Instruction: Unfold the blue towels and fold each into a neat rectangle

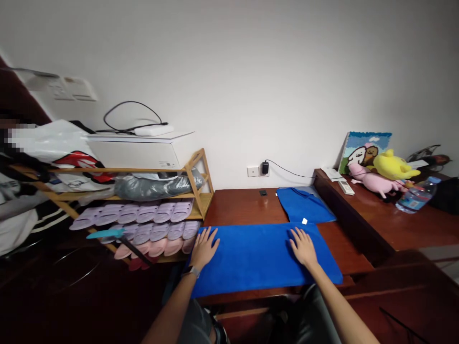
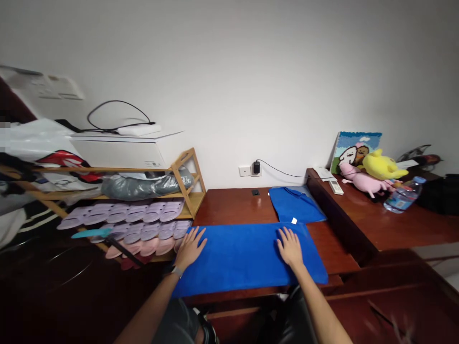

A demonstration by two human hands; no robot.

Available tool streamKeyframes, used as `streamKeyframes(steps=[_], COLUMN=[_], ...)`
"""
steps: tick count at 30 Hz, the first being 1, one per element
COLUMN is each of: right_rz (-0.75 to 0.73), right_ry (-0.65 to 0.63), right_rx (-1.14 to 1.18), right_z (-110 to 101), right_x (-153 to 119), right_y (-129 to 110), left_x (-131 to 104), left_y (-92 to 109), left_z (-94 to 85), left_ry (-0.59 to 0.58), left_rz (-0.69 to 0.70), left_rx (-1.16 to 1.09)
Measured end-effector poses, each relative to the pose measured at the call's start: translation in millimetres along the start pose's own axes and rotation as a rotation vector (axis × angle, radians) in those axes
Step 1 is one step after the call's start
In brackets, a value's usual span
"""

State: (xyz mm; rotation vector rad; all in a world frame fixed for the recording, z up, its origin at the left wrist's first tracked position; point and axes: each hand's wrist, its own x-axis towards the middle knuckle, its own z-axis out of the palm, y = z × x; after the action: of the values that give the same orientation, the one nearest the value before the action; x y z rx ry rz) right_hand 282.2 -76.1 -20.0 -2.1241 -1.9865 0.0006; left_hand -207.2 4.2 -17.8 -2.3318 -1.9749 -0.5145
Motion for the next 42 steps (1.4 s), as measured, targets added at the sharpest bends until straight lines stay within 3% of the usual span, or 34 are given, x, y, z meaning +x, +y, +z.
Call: streamKeyframes(steps=[3, 5, 8, 11, 13, 17, 20, 22, 25, 30, 32, 35, 38, 42], right_rz=[0.003, 0.060, 0.184, 0.287, 0.306, 0.169, 0.096, 0.111, 0.172, 0.361, 0.381, 0.364, 0.172, -0.069], right_ry=[-0.121, -0.173, -0.169, -0.145, -0.102, -0.011, -0.113, -0.167, -0.163, -0.195, -0.214, -0.152, -0.045, -0.112], right_rx=[0.030, 0.026, -0.006, -0.027, -0.039, -0.039, -0.008, 0.007, 0.001, -0.040, -0.046, -0.069, -0.034, 0.089], right_z=[9.2, 18.3, 23.5, 14.0, 4.6, -0.7, 10.2, 18.8, 24.5, 13.8, 9.7, 10.5, 17.8, 24.3], right_x=[25.0, 32.5, 30.1, 24.1, 24.8, 39.2, 50.7, 53.6, 49.7, 37.9, 36.8, 37.0, 37.6, 42.7], right_y=[-26.3, -21.3, 16.7, 59.5, 72.5, 51.5, 24.8, 20.7, 44.8, 114.4, 124.6, 103.4, 46.9, -21.2], left_x=[16.8, 17.2, 14.4, 17.9, 22.6, 27.8, 28.1, 28.5, 29.5, 31.4, 31.7, 29.9, 24.1, 12.0], left_y=[2.7, -0.1, -7.1, -7.0, -2.6, 4.4, -0.6, -8.0, -17.8, -20.4, -19.3, -15.8, -7.7, -4.1], left_z=[17.2, 29.7, 36.6, 28.2, 21.1, 20.1, 28.0, 32.2, 34.6, 33.6, 32.5, 30.2, 29.1, 30.3], left_ry=[-0.110, -0.141, -0.148, -0.189, -0.200, -0.118, -0.104, -0.132, -0.159, -0.152, -0.162, -0.168, -0.108, -0.074], left_rz=[-0.035, -0.036, -0.014, 0.011, 0.035, 0.048, 0.035, 0.028, 0.010, -0.020, -0.032, -0.035, 0.010, 0.033], left_rx=[0.033, 0.043, 0.056, 0.057, 0.042, 0.058, 0.070, 0.064, 0.068, 0.073, 0.078, 0.088, 0.091, 0.100])
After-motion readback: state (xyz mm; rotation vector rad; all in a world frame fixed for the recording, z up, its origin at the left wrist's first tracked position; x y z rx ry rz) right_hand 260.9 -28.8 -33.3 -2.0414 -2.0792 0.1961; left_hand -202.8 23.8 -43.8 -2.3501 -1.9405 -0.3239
